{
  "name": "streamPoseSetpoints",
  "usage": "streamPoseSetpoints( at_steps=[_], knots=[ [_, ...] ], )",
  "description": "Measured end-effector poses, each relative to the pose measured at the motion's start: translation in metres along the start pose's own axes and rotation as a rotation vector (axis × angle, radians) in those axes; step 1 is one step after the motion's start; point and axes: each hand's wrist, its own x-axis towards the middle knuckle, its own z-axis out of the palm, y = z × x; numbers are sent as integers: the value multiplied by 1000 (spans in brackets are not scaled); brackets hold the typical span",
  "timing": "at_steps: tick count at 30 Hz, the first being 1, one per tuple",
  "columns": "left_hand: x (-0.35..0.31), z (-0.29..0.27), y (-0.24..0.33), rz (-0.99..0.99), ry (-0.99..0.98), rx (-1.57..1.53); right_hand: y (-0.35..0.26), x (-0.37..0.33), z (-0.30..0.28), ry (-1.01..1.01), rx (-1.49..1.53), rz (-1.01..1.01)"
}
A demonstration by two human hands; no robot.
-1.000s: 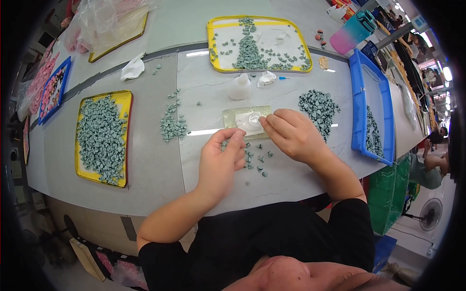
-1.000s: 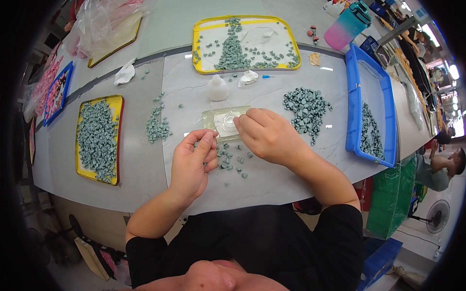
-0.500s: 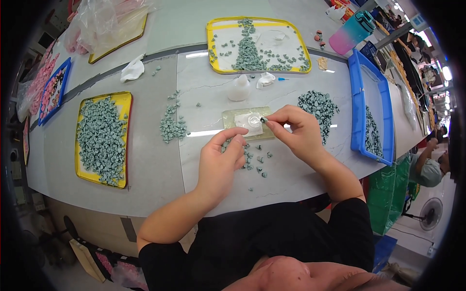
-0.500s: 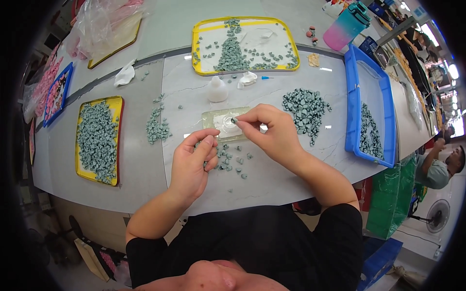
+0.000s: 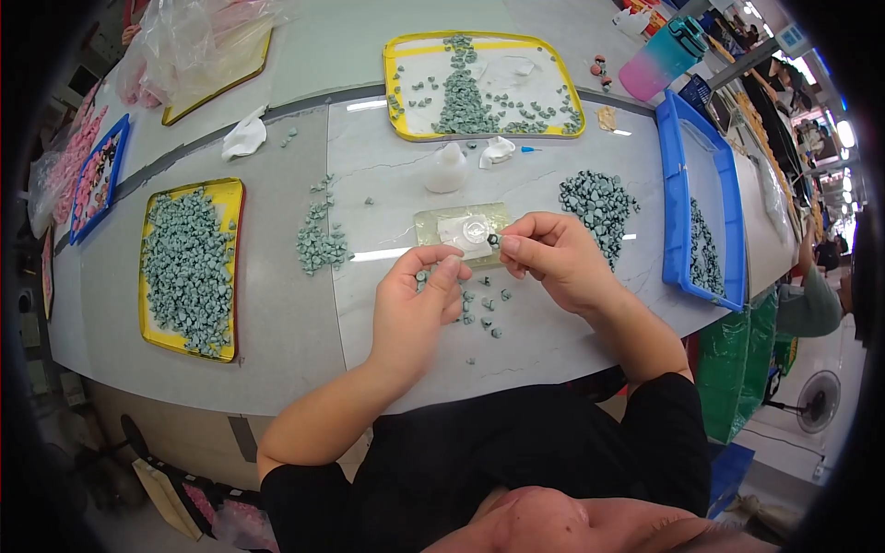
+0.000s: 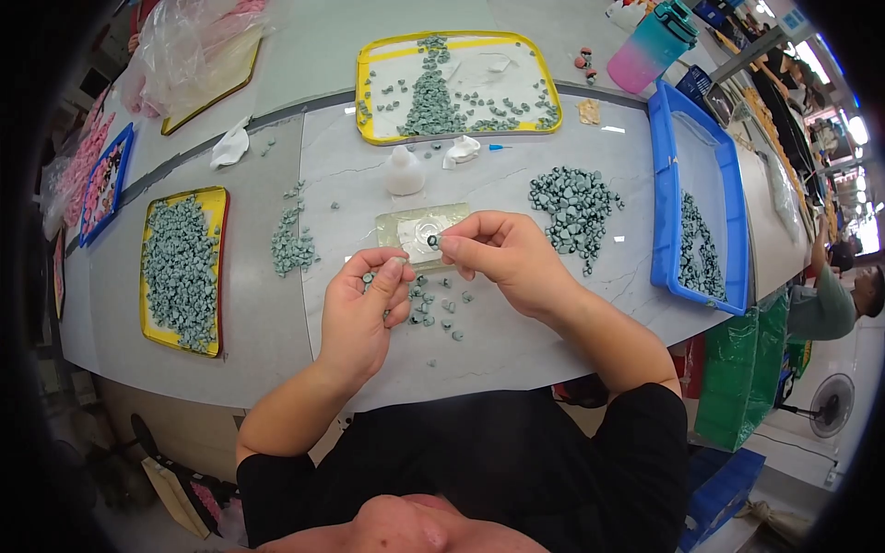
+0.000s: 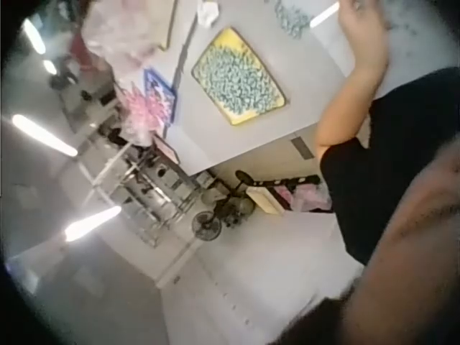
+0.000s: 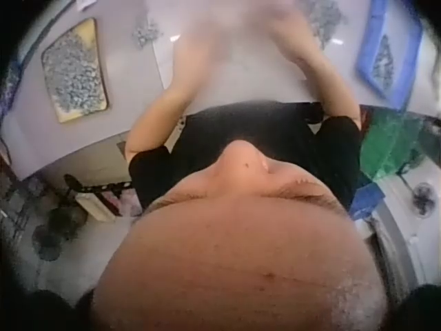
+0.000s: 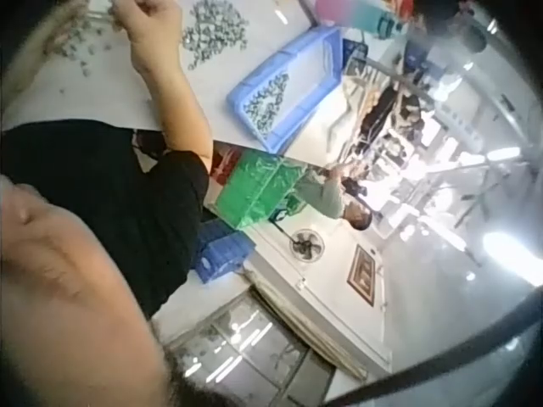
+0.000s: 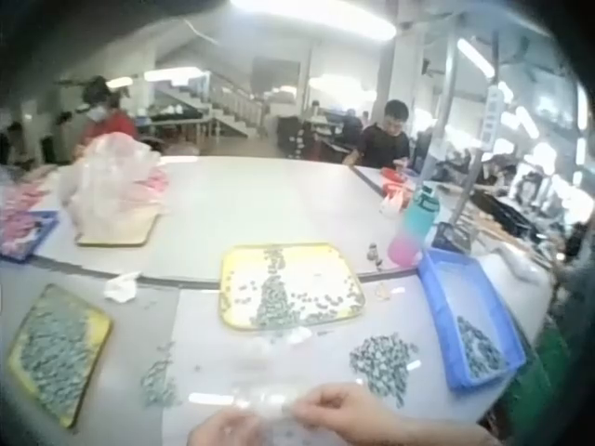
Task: The recorder is packing small green plastic parts into a small clear plastic bag at a factory workbench.
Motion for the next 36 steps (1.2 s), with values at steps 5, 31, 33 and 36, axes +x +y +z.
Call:
streamPoseSetpoints(
  at_steps=[5, 31, 33, 36],
  knots=[
    [2, -1, -5, -60, -30, -31, 1, -2, -2, -19, 21, 9],
    [-3, 8, -6, -146, -51, 40, 22, 0, 4, -44, -1243, -1344],
    [-3, 5, -9, -123, -78, 35, 23, 0, 5, -60, -1233, -1348],
    [-3, 3, -13, -58, -71, 105, 26, 1, 6, -60, -1237, -1349]
  ],
)
